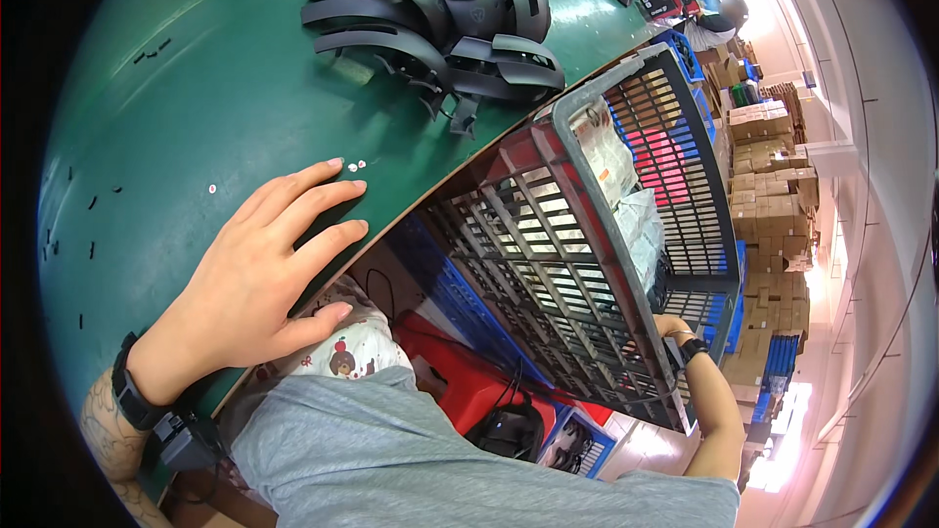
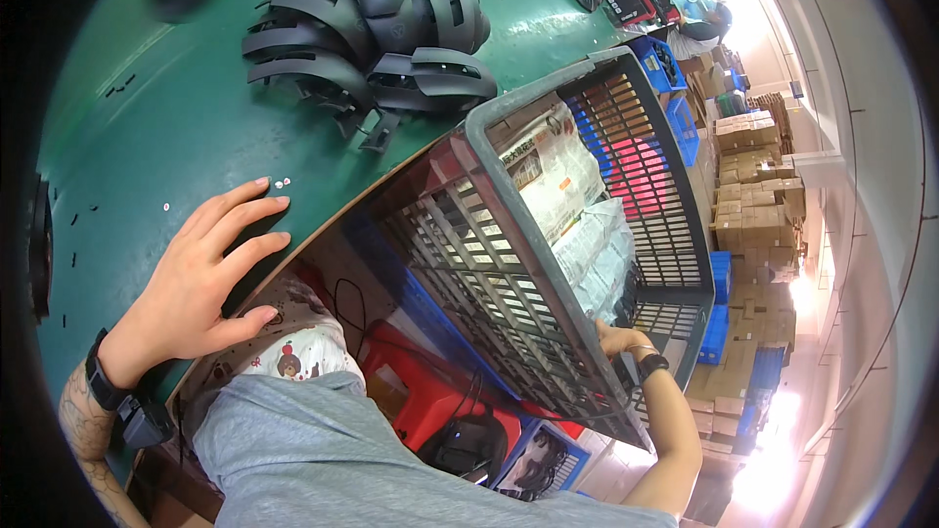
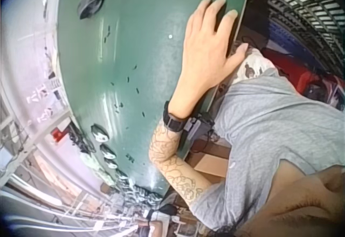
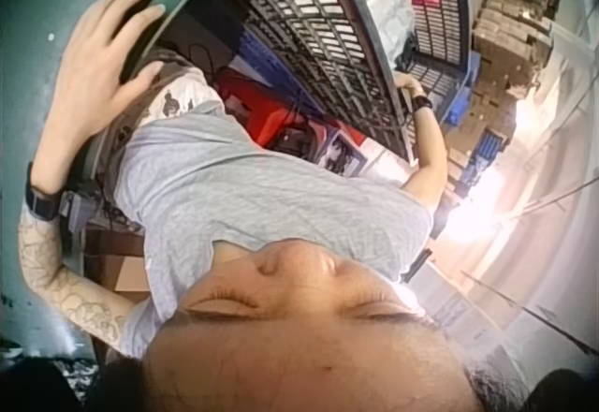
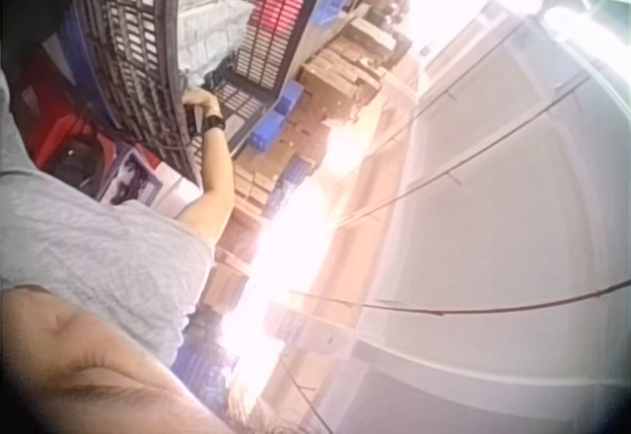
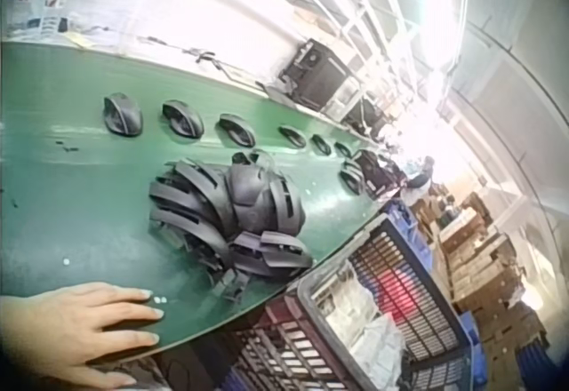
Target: The person assembles computer mice by hand at a green workbench. They pick up a mouse base and a separate black plastic shell, fit the shell onto the base, and place the completed unit on the table. The process is repeated for multiple units throughout the clip.
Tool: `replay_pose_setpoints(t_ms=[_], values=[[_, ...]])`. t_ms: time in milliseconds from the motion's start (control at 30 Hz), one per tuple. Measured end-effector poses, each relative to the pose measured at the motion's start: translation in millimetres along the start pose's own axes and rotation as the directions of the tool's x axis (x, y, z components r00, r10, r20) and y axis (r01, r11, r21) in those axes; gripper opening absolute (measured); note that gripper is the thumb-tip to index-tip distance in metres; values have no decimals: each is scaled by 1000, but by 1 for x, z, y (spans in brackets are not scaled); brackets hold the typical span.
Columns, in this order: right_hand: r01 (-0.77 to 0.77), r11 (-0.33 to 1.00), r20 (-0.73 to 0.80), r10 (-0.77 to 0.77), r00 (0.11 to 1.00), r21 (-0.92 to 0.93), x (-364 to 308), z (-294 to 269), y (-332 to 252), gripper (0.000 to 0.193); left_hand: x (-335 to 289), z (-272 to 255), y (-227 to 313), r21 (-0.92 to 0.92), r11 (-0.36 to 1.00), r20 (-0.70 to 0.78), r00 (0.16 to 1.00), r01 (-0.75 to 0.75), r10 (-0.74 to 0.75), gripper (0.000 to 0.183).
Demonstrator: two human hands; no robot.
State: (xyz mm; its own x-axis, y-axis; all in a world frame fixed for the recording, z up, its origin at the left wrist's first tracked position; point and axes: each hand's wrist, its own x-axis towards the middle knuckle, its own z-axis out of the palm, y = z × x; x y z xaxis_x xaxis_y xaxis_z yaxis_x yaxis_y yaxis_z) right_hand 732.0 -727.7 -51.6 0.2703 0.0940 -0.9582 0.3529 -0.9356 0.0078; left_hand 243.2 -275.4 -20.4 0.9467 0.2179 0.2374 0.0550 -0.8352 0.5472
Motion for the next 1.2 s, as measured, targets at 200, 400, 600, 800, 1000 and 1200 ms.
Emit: replay_pose_setpoints(t_ms=[200,400,600,800,1000,1200], values=[[-15,1000,-20,15,1000,25,-6,5,-11,107,-1,-1,1,1,1000,4,1000,13,-13,51],[-23,999,-1,23,1000,35,-9,8,-7,102,0,0,1,2,1000,3,1000,19,-19,51],[-30,998,14,30,999,48,-11,10,-5,98,0,0,2,2,1000,5,1000,21,-21,52],[-38,998,21,37,999,54,-12,13,-6,93,0,0,1,2,1000,8,1000,24,-24,51],[-41,998,25,40,999,56,-13,16,-8,88,0,0,2,-2,1000,6,1000,26,-26,51],[-43,997,34,41,999,57,-14,16,-7,84,-1,0,2,3,1000,-4,1000,22,-22,51]])
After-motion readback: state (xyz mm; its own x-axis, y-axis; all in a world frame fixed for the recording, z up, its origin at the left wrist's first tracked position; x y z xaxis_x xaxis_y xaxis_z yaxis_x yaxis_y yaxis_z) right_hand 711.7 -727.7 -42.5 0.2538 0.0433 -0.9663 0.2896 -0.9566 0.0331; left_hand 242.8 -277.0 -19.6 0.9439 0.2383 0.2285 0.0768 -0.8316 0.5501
